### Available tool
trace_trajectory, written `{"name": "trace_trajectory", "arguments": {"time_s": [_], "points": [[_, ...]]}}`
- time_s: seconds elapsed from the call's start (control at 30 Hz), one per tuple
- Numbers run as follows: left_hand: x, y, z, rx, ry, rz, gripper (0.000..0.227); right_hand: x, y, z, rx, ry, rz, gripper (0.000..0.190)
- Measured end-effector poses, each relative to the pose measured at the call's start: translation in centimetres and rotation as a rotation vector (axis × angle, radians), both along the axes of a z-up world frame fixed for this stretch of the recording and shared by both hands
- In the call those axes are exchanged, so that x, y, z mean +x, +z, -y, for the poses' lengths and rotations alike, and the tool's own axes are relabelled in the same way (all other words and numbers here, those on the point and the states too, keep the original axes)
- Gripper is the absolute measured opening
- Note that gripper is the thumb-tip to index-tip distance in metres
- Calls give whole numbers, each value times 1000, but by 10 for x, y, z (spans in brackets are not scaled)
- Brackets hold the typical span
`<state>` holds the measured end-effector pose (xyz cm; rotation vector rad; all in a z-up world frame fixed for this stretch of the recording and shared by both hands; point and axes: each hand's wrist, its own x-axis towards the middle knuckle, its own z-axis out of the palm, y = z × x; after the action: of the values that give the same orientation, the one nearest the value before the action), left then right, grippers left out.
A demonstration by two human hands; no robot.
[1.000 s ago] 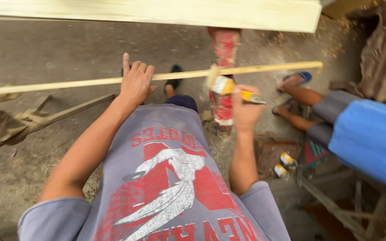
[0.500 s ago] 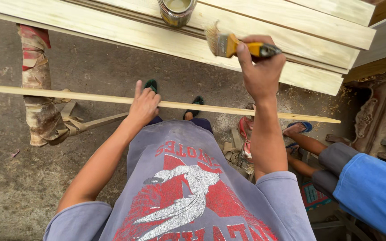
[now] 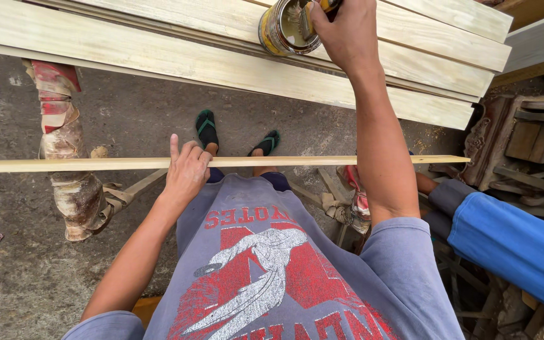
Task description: The person applies a yellowish finish to a long wooden plank using a paintbrush. They repeatedly dip the brush into a can of finish and stroke it along the length of the plank. After finishing one plank, they place it on a stack of other planks and pick up a new one to continue the process.
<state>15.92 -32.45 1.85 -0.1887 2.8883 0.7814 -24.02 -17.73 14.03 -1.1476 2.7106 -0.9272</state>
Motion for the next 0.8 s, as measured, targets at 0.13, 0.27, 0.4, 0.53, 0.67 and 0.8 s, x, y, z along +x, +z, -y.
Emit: {"name": "trace_trajectory", "arguments": {"time_s": [0.13, 0.27, 0.4, 0.53, 0.67, 0.8], "points": [[0, -3, 5, 72, -12, 23, 28, -4, -15, 9, 95, -37, 30, 27], [1, -2, 7, 82, -21, 18, 27, -3, -20, 7, 143, -49, 26, 25], [-1, -2, 9, 106, -32, 20, 25, -4, -23, 7, 152, -53, 14, 24], [-2, 1, 12, 124, -37, 18, 26, -3, -26, 7, 173, -73, 25, 23], [-3, 4, 11, 109, -33, 7, 26, -2, -21, 8, 139, -81, 58, 23], [-1, 7, 14, 104, -4, -1, 29, 2, -3, 3, 53, -85, 81, 22]]}}
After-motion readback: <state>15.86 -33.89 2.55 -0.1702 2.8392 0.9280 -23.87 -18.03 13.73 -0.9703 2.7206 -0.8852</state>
